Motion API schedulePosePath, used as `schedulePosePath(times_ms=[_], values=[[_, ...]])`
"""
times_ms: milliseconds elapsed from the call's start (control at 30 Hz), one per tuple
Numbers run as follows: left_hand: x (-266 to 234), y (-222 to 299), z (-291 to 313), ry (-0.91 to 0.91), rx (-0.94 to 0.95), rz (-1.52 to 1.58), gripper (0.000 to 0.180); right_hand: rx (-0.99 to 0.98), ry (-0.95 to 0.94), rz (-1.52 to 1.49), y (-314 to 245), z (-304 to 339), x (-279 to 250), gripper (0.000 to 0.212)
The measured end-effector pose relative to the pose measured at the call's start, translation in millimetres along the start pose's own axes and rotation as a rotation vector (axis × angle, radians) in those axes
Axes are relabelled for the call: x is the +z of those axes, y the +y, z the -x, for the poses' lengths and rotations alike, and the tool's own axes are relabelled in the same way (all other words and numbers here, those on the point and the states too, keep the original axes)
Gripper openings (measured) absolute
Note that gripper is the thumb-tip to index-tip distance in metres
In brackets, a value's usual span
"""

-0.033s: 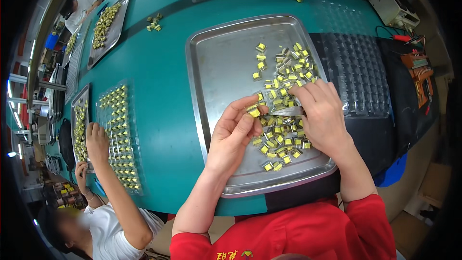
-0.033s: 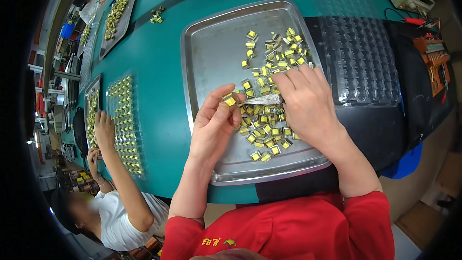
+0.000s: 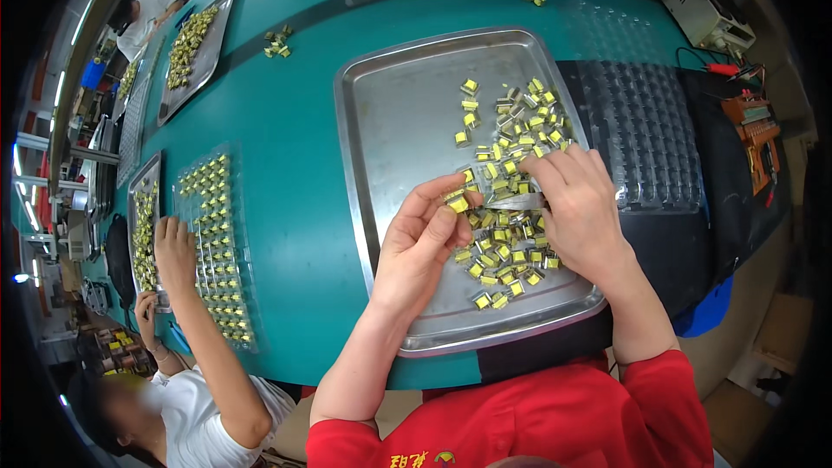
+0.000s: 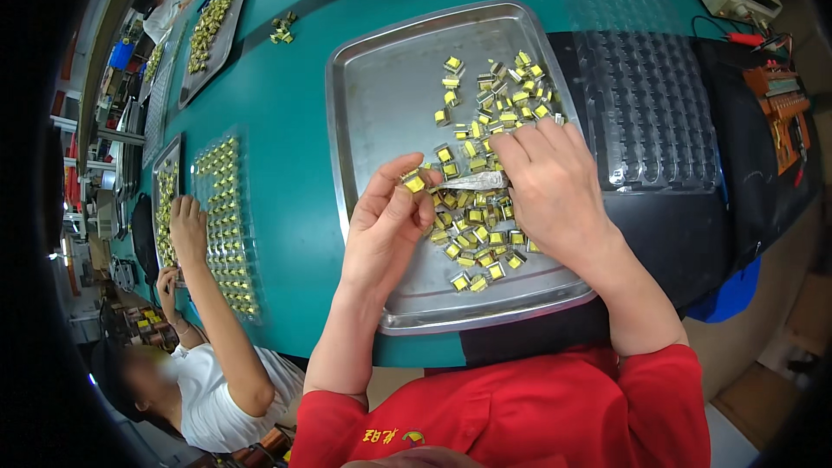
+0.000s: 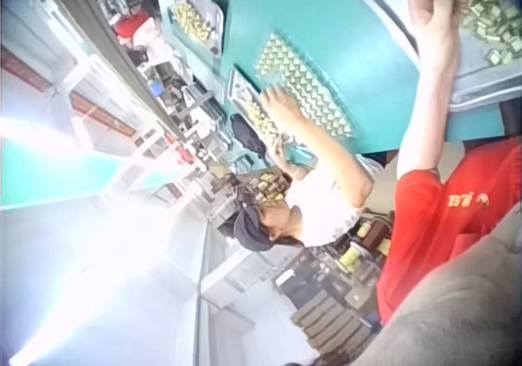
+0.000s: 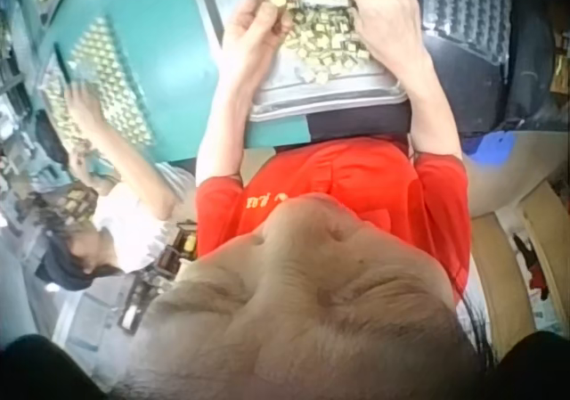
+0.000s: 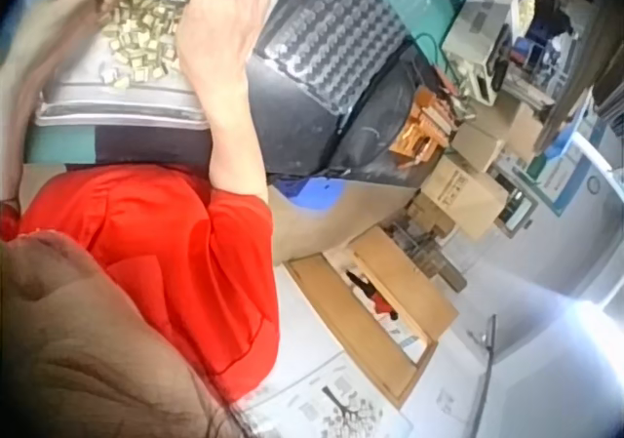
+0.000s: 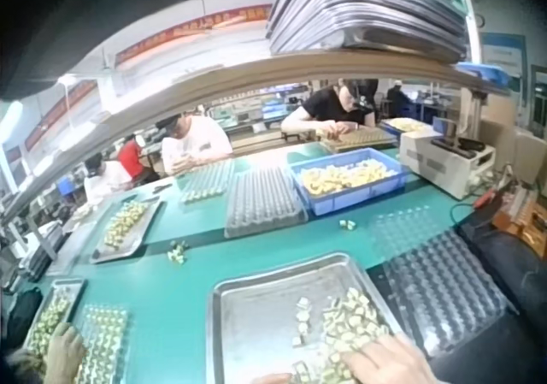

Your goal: Sorting and assembling small yellow electronic components into strips on a metal tray.

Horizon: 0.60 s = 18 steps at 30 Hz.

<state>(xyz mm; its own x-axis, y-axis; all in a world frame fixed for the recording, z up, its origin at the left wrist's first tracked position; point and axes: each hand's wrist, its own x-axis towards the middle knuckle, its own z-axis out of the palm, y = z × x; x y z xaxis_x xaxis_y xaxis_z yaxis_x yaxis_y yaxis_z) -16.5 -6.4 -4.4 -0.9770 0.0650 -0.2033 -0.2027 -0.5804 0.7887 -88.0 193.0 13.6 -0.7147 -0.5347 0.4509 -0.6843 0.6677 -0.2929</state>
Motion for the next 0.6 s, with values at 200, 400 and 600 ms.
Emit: schedulePosePath(times_ms=[200, 400, 600], values=[[0.8, 0.5, 1.5, 0.017, -0.015, -0.012, 0.034, 0.010, -0.038, -0.001, 0.1, 1.2, 4.2, 0.041], [3.5, -0.3, 1.0, 0.014, 0.001, -0.153, 0.036, 0.015, -0.041, -0.016, -1.8, -0.1, -0.4, 0.043], [5.1, -1.1, 2.1, 0.004, 0.060, -0.244, 0.036, 0.028, -0.046, 0.029, -2.8, 0.0, 1.1, 0.040]])
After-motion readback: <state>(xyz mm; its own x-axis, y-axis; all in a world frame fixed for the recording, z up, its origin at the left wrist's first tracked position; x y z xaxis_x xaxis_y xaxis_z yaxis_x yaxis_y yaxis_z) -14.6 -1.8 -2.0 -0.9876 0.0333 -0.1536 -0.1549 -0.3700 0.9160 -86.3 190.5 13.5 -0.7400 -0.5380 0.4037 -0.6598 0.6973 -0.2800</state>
